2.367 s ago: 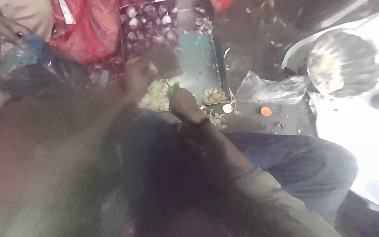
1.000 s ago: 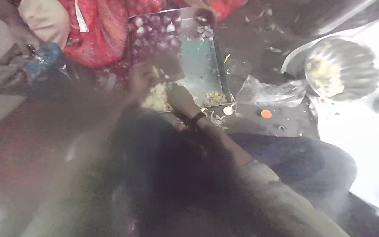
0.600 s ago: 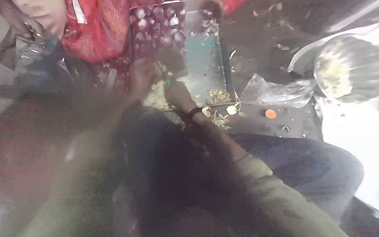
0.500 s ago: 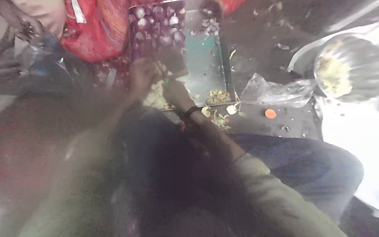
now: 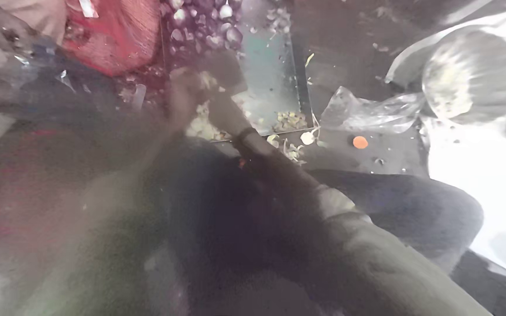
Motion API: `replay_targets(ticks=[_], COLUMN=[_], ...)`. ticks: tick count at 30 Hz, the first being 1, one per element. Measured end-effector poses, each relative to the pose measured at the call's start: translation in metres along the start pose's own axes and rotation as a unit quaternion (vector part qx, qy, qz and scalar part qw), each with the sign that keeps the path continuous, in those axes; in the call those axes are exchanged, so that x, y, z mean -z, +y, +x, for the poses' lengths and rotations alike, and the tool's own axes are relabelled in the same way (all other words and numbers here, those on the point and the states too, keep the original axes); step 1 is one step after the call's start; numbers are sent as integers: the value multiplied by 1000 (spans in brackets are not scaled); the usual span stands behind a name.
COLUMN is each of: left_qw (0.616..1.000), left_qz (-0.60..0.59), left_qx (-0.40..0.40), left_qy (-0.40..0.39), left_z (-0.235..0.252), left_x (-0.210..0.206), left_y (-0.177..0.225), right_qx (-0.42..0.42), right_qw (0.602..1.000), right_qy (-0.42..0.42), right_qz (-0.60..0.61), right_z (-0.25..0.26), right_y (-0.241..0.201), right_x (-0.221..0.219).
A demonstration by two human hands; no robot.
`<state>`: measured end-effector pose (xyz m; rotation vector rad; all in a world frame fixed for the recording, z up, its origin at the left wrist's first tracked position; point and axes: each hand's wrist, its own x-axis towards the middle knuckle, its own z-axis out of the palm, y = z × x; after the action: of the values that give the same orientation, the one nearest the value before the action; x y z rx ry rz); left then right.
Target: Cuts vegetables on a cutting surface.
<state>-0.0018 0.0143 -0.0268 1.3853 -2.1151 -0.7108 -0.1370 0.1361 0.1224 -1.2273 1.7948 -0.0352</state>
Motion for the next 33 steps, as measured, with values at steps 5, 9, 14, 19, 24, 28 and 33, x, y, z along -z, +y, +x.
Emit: replay_targets(ticks=[5,9,14,19,24,28,33], left_qw=[1000,998,998,996,999,998,999], left_qz=[-3,-36,-39,-20,-20,-24,-9], left_qx=[8,45,30,38,20,36,25], left_qy=[-13,-36,-33,-80,-25,-52,-46], left_z=[-1,-2,-22,-23,-21,-11,-9], left_x=[-2,3,15,28,18,28,20], left_y=[-5,-7,4,22,14,41,19], right_qx=[26,81,-2,-25,-39,-68,-72], right_qw=[994,986,993,991,991,987,986], right_qy=[104,109,81,83,77,90,101], right_qz=[-1,-102,-85,-98,-99,-116,-112], right_z=[9,42,47,41,33,33,33], right_y=[62,85,73,71,78,80,92], right_x=[-70,-89,-82,-86,-92,-92,-85])
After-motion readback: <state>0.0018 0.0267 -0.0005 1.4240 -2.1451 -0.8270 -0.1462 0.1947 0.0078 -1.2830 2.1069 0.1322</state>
